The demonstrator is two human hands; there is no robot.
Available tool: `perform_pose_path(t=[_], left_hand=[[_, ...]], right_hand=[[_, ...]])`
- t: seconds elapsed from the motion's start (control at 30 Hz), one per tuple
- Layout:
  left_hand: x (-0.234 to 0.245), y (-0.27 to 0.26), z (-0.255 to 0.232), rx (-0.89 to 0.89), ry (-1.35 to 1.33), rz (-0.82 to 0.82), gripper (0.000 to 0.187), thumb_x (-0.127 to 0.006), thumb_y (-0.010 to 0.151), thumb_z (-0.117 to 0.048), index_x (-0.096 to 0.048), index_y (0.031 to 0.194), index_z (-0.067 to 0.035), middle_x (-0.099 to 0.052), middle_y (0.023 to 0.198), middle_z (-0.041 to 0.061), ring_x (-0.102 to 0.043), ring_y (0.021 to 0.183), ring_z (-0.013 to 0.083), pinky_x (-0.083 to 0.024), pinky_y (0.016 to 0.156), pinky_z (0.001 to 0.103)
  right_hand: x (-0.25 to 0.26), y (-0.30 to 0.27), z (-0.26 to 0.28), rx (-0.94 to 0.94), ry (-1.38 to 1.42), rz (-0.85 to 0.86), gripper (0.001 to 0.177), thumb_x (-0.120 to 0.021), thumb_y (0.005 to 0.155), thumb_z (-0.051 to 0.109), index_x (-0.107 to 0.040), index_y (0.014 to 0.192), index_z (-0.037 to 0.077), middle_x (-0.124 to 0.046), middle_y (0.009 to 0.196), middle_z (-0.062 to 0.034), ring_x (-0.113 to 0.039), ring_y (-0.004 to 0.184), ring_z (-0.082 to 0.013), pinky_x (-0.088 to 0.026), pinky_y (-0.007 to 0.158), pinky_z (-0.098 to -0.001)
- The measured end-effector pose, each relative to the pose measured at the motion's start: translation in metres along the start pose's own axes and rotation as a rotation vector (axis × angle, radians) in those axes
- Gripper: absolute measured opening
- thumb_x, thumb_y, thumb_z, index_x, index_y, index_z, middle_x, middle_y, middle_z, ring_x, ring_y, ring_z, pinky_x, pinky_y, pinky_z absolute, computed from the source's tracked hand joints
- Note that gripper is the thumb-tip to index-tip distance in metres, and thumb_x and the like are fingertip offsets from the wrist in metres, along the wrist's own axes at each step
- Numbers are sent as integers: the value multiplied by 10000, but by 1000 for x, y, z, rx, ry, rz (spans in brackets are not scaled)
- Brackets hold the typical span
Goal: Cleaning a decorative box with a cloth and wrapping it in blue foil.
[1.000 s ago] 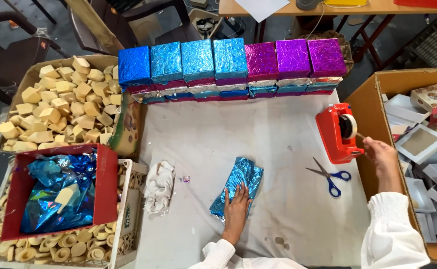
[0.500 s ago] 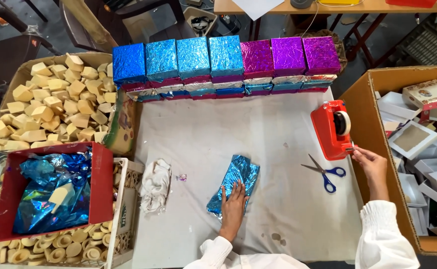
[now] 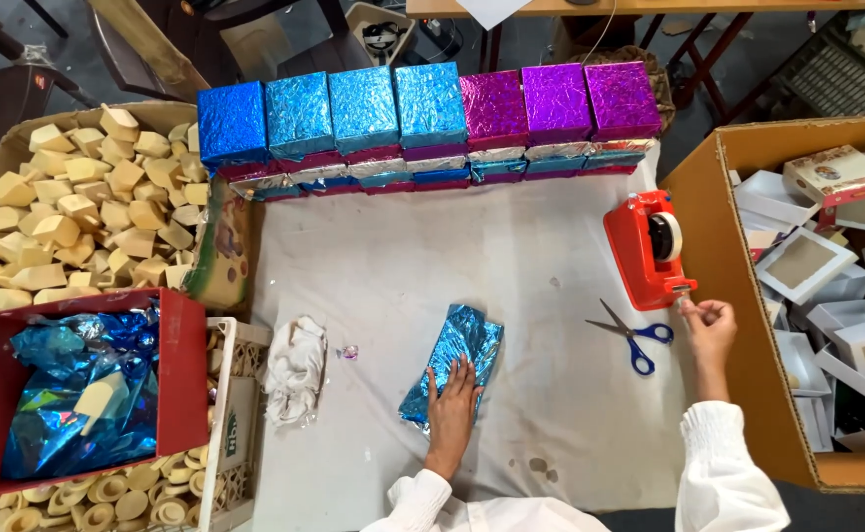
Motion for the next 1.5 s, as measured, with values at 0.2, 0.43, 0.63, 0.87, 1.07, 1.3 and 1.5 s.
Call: perform_pose_path(t=[0.2, 0.43, 0.63, 0.87, 1.07, 1.3, 1.5], left_hand=[[-3, 1, 1, 26, -7, 28, 481, -580, 1012, -316, -583, 1406, -40, -500, 1540, 104, -470, 1414, 239, -178, 1208, 589], [1, 0, -1, -4, 24, 5, 489, -574, 1017, -318, -577, 1419, -40, -497, 1545, 106, -456, 1422, 242, -182, 1206, 580], [-5, -1, 1, 5, 10, 4, 476, -573, 1018, -311, -582, 1414, -47, -501, 1543, 97, -464, 1419, 237, -175, 1212, 585], [-2, -1, 1, -7, 1, -4, 487, -567, 1021, -314, -573, 1423, -38, -495, 1543, 114, -464, 1413, 250, -168, 1207, 589], [-2, -1, 1, -5, -8, -10, 483, -559, 1029, -312, -569, 1423, -33, -493, 1544, 119, -456, 1423, 250, -165, 1207, 586], [-3, -2, 1, -4, -6, -4, 480, -578, 1011, -299, -574, 1414, -38, -497, 1533, 128, -454, 1420, 257, -157, 1201, 594], [-5, 0, 3, -3, -19, 3, 491, -594, 1010, -294, -570, 1421, -26, -497, 1534, 124, -456, 1420, 258, -161, 1204, 583]], right_hand=[[-19, 5, -28, 76, 379, 6, 235, -721, 1042, 22, -495, 1091, 62, -688, 972, -65, -697, 923, -140, -568, 901, -267], [-21, 0, 4, 156, 179, 3, 243, -739, 1053, 27, -497, 1076, 42, -649, 961, -40, -686, 921, -119, -540, 844, -242], [-26, -5, 13, 180, 80, -76, 273, -761, 1052, 85, -492, 1084, 55, -641, 937, -18, -632, 864, -81, -511, 804, -219], [-30, -16, 29, 262, -195, -235, 229, -761, 1060, 76, -541, 1095, 20, -639, 926, -52, -613, 816, -127, -518, 784, -285], [-24, -16, 34, 170, -43, -147, 226, -735, 1004, 59, -528, 1091, 32, -664, 933, -32, -668, 852, -113, -539, 793, -260], [-25, 1, 3, 149, 21, -117, 225, -697, 1012, 22, -515, 1144, 28, -654, 997, -67, -687, 893, -134, -546, 824, -256], [-36, 9, -16, 134, 234, -117, 266, -668, 1009, 19, -450, 1155, 62, -653, 997, -61, -689, 880, -122, -547, 821, -235]])
Point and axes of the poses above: each hand's wrist, its own y-axis towards the middle knuckle, its own x-axis out of the back of the hand, z = x × y, the point moved 6 cm from there along y, towards the middle knuckle
